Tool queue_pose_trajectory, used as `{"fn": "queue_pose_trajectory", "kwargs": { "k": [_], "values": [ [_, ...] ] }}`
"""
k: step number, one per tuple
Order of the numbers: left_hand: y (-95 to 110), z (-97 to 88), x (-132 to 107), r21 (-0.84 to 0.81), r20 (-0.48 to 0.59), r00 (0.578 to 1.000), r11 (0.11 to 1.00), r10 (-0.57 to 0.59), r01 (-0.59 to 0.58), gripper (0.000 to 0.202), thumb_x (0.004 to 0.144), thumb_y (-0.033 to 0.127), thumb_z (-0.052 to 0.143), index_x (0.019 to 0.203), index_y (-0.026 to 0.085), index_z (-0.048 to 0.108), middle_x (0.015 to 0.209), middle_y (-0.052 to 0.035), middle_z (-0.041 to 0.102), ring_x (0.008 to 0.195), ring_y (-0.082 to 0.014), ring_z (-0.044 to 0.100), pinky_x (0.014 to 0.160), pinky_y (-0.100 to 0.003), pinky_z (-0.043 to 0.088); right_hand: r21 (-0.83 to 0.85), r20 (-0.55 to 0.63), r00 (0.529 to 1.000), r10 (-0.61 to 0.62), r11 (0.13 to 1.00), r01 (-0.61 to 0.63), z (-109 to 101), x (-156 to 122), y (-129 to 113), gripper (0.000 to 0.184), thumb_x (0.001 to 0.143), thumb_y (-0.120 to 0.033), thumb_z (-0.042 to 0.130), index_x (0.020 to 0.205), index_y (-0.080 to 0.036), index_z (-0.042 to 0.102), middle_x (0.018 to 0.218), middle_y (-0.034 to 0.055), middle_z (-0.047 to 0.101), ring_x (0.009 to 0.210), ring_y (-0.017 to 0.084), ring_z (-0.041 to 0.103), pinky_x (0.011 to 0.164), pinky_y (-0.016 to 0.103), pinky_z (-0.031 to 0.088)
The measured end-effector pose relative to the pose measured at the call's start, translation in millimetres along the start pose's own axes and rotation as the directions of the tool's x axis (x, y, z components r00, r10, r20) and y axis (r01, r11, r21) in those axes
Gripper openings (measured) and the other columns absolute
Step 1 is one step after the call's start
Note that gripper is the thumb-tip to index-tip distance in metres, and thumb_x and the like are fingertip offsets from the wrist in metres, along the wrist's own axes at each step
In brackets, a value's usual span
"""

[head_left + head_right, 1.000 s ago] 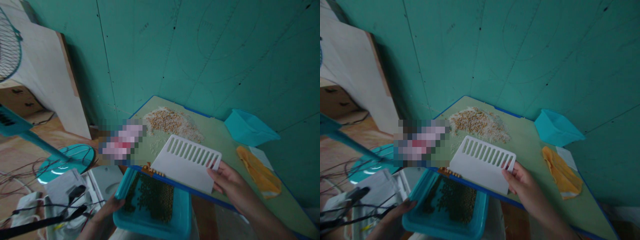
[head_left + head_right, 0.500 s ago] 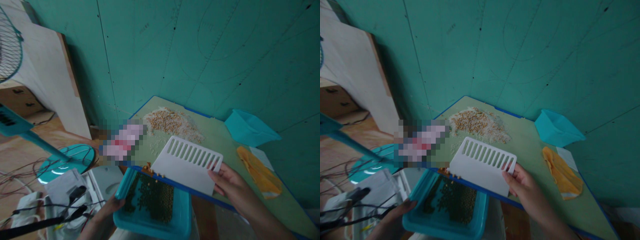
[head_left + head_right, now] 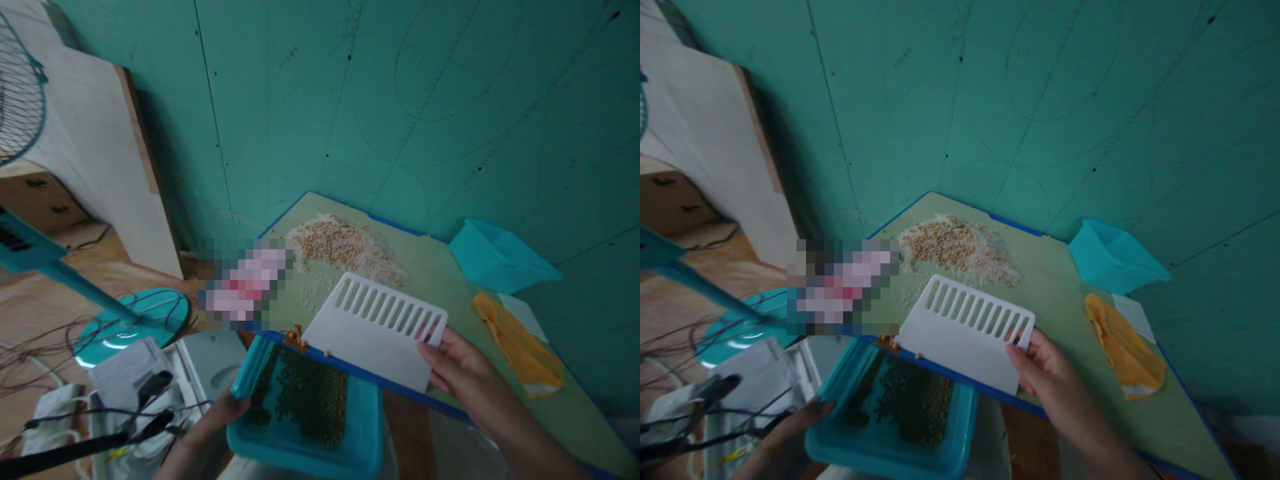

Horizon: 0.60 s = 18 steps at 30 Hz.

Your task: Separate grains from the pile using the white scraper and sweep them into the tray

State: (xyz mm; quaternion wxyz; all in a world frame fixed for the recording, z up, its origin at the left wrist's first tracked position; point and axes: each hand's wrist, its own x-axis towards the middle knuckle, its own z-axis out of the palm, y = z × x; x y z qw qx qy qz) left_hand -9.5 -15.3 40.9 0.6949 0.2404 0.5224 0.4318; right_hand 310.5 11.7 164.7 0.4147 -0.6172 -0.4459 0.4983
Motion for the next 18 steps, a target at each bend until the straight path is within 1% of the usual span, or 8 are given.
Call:
{"fn": "queue_pose_trajectory", "kwargs": {
  "k": [2, 3, 7, 9, 12, 16, 18],
  "values": [
    [1.7, 2.0, -3.2, 0.005, -0.021, 1.000, 1.000, 0.015, -0.015, 0.037, 0.054, 0.054, 0.068, 0.079, 0.028, 0.072, 0.099, 0.0010, 0.075, 0.128, -0.0368, 0.031, 0.093, -0.041, 0.043, -0.005, 0.018, 1.000, 0.011, 1.000, -0.011, -1.4, 0.7, 0.0, 0.036, 0.074, -0.046, 0.062, 0.098, -0.020, 0.058, 0.063, -0.0019, 0.054, 0.049, 0.008, 0.035, 0.043, 0.020, 0.023],
    [2.9, 3.0, -3.8, 0.006, -0.022, 0.999, 1.000, 0.023, -0.023, 0.037, 0.054, 0.054, 0.068, 0.079, 0.027, 0.072, 0.099, 0.0008, 0.075, 0.129, -0.0367, 0.029, 0.095, -0.042, 0.041, -0.008, 0.023, 1.000, 0.017, 1.000, -0.017, -2.0, 1.0, 0.1, 0.036, 0.074, -0.046, 0.062, 0.098, -0.020, 0.058, 0.063, -0.0020, 0.053, 0.049, 0.008, 0.035, 0.043, 0.020, 0.024],
    [10.1, 8.1, -7.1, -0.003, 0.034, 0.999, 1.000, 0.019, -0.018, 0.028, 0.065, 0.048, 0.062, 0.084, 0.029, 0.072, 0.108, 0.0054, 0.071, 0.133, -0.0317, 0.017, 0.100, -0.042, 0.035, 0.012, -0.009, 1.000, 0.005, 1.000, -0.005, -2.2, 0.8, 0.3, 0.035, 0.074, -0.044, 0.063, 0.099, -0.020, 0.058, 0.060, -0.0031, 0.050, 0.048, 0.007, 0.032, 0.042, 0.020, 0.021],
    [13.7, 11.0, -9.6, -0.017, 0.037, 0.999, 1.000, 0.016, -0.016, 0.027, 0.065, 0.046, 0.063, 0.085, 0.030, 0.071, 0.110, 0.0066, 0.070, 0.133, -0.0311, 0.016, 0.101, -0.041, 0.034, 0.027, -0.037, 0.999, 0.007, 1.000, -0.006, -1.3, -0.5, 0.2, 0.035, 0.073, -0.044, 0.064, 0.099, -0.021, 0.059, 0.060, -0.0030, 0.050, 0.047, 0.007, 0.030, 0.042, 0.020, 0.019],
    [15.7, 12.8, -11.2, -0.029, 0.009, 1.000, 0.999, 0.029, -0.028, 0.027, 0.063, 0.044, 0.066, 0.085, 0.030, 0.071, 0.108, 0.0052, 0.071, 0.132, -0.0320, 0.020, 0.101, -0.041, 0.035, 0.033, -0.074, 0.997, 0.018, 0.999, -0.016, -0.7, -3.0, -0.3, 0.034, 0.072, -0.044, 0.065, 0.095, -0.020, 0.060, 0.061, -0.0023, 0.052, 0.047, 0.007, 0.032, 0.042, 0.019, 0.020],
    [9.3, 8.6, -7.0, -0.043, 0.014, 0.999, 0.998, 0.042, -0.042, 0.029, 0.062, 0.045, 0.066, 0.085, 0.028, 0.072, 0.105, 0.0024, 0.073, 0.130, -0.0344, 0.028, 0.100, -0.045, 0.035, 0.035, -0.099, 0.995, 0.031, 0.999, -0.028, -1.5, -6.2, -1.4, 0.033, 0.070, -0.045, 0.067, 0.090, -0.020, 0.061, 0.065, -0.0009, 0.056, 0.048, 0.007, 0.036, 0.043, 0.019, 0.021],
    [5.1, 6.1, -4.5, -0.073, 0.026, 1.000, 0.997, 0.008, -0.006, 0.031, 0.058, 0.047, 0.068, 0.081, 0.026, 0.072, 0.101, -0.0003, 0.074, 0.128, -0.0370, 0.033, 0.098, -0.046, 0.038, 0.037, -0.117, 0.992, 0.054, 0.998, -0.050, -2.0, -7.7, -1.5, 0.034, 0.069, -0.046, 0.067, 0.091, -0.020, 0.061, 0.065, -0.0009, 0.058, 0.048, 0.007, 0.038, 0.043, 0.019, 0.024]
  ]
}}
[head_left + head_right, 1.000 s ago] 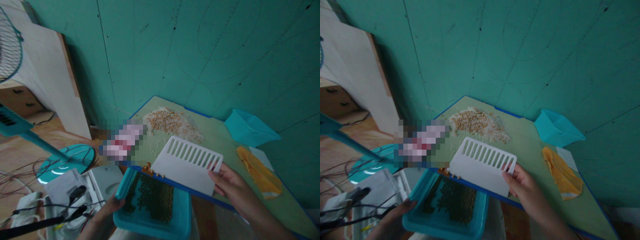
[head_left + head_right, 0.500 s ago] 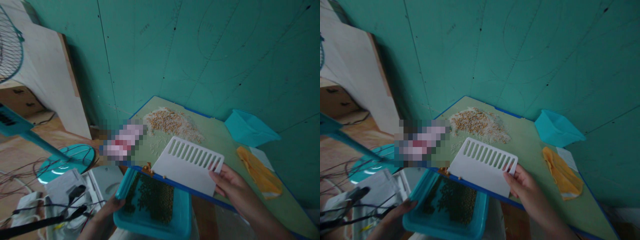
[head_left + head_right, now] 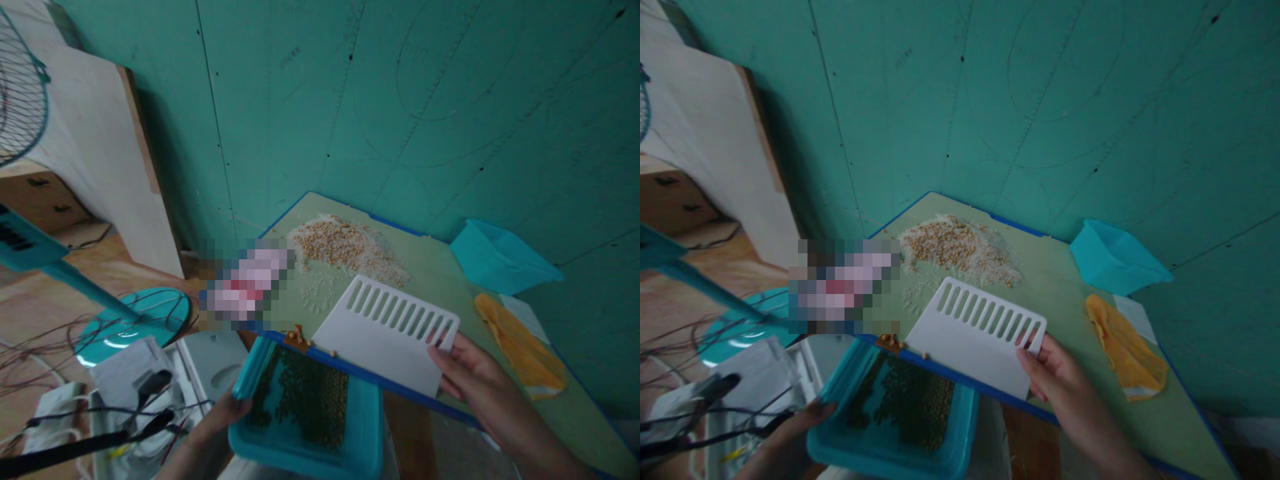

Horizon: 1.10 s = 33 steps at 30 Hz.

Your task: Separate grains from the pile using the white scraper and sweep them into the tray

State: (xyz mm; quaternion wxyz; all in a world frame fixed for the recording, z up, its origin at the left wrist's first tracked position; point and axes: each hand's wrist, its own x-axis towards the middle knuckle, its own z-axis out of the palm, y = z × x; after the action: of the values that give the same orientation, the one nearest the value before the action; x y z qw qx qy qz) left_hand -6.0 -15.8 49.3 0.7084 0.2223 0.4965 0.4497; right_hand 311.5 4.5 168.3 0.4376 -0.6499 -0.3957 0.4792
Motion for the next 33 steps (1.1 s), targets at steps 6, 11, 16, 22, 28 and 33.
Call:
{"fn": "queue_pose_trajectory", "kwargs": {
  "k": [6, 11, 16, 22, 28, 33],
  "values": [
    [-0.8, -1.0, -0.7, -0.103, -0.012, 0.997, 0.992, -0.081, 0.079, 0.032, 0.058, 0.043, 0.070, 0.087, 0.030, 0.071, 0.103, 0.0016, 0.073, 0.131, -0.0331, 0.027, 0.099, -0.040, 0.037, -0.043, -0.020, 1.000, 0.023, 0.999, -0.024, -7.3, -1.6, 3.1, 0.039, 0.070, -0.049, 0.065, 0.098, -0.022, 0.061, 0.062, -0.0022, 0.058, 0.052, 0.010, 0.047, 0.044, 0.019, 0.029],
    [-5.3, -6.6, 3.0, -0.139, 0.006, 0.996, 0.986, -0.088, 0.088, 0.033, 0.058, 0.041, 0.071, 0.089, 0.030, 0.071, 0.099, 0.0003, 0.075, 0.127, -0.0360, 0.034, 0.095, -0.042, 0.041, -0.014, 0.049, 0.998, 0.050, 0.999, -0.050, -14.7, -2.7, 4.4, 0.038, 0.072, -0.046, 0.065, 0.102, -0.023, 0.059, 0.070, -0.0009, 0.062, 0.057, 0.011, 0.053, 0.048, 0.020, 0.037],
    [-10.5, -21.3, 21.5, -0.106, -0.006, 0.998, 0.993, -0.056, 0.055, 0.033, 0.049, 0.039, 0.076, 0.080, 0.028, 0.073, 0.092, -0.0010, 0.076, 0.125, -0.0390, 0.036, 0.094, -0.043, 0.042, -0.012, -0.047, 0.999, 0.027, 1.000, -0.028, -13.5, -9.5, 4.5, 0.034, 0.073, -0.042, 0.065, 0.101, -0.024, 0.061, 0.063, -0.0016, 0.060, 0.058, 0.012, 0.055, 0.047, 0.020, 0.037],
    [-1.5, -9.7, 7.3, -0.139, 0.038, 0.996, 0.987, -0.075, 0.080, 0.035, 0.058, 0.036, 0.071, 0.093, 0.029, 0.072, 0.099, 0.0006, 0.075, 0.123, -0.0376, 0.039, 0.092, -0.043, 0.044, -0.028, -0.011, 1.000, 0.023, 0.999, -0.023, -9.9, -6.1, -0.2, 0.034, 0.072, -0.044, 0.065, 0.098, -0.023, 0.063, 0.074, 0.0022, 0.067, 0.059, 0.013, 0.057, 0.052, 0.024, 0.043],
    [-6.2, -8.7, 4.9, -0.160, 0.017, 0.997, 0.984, -0.079, 0.081, 0.037, 0.061, 0.038, 0.069, 0.097, 0.030, 0.070, 0.101, -0.0004, 0.074, 0.121, -0.0365, 0.043, 0.089, -0.040, 0.046, -0.056, 0.002, 0.998, -0.070, 0.996, 0.070, 0.5, -0.6, -8.4, 0.030, 0.071, -0.043, 0.066, 0.089, -0.019, 0.064, 0.069, 0.0016, 0.064, 0.051, 0.009, 0.049, 0.043, 0.019, 0.035],
    [-22.0, -34.1, 48.1, -0.068, 0.004, 1.000, 0.997, -0.021, 0.021, 0.029, 0.030, 0.032, 0.082, 0.056, 0.027, 0.069, 0.073, -0.0049, 0.077, 0.116, -0.0453, 0.046, 0.086, -0.048, 0.048, -0.069, 0.028, 0.997, -0.069, 0.995, 0.071, 2.4, -3.4, -12.6, 0.028, 0.073, -0.041, 0.065, 0.090, -0.019, 0.064, 0.063, -0.0006, 0.060, 0.045, 0.007, 0.041, 0.041, 0.018, 0.032]
  ]
}}
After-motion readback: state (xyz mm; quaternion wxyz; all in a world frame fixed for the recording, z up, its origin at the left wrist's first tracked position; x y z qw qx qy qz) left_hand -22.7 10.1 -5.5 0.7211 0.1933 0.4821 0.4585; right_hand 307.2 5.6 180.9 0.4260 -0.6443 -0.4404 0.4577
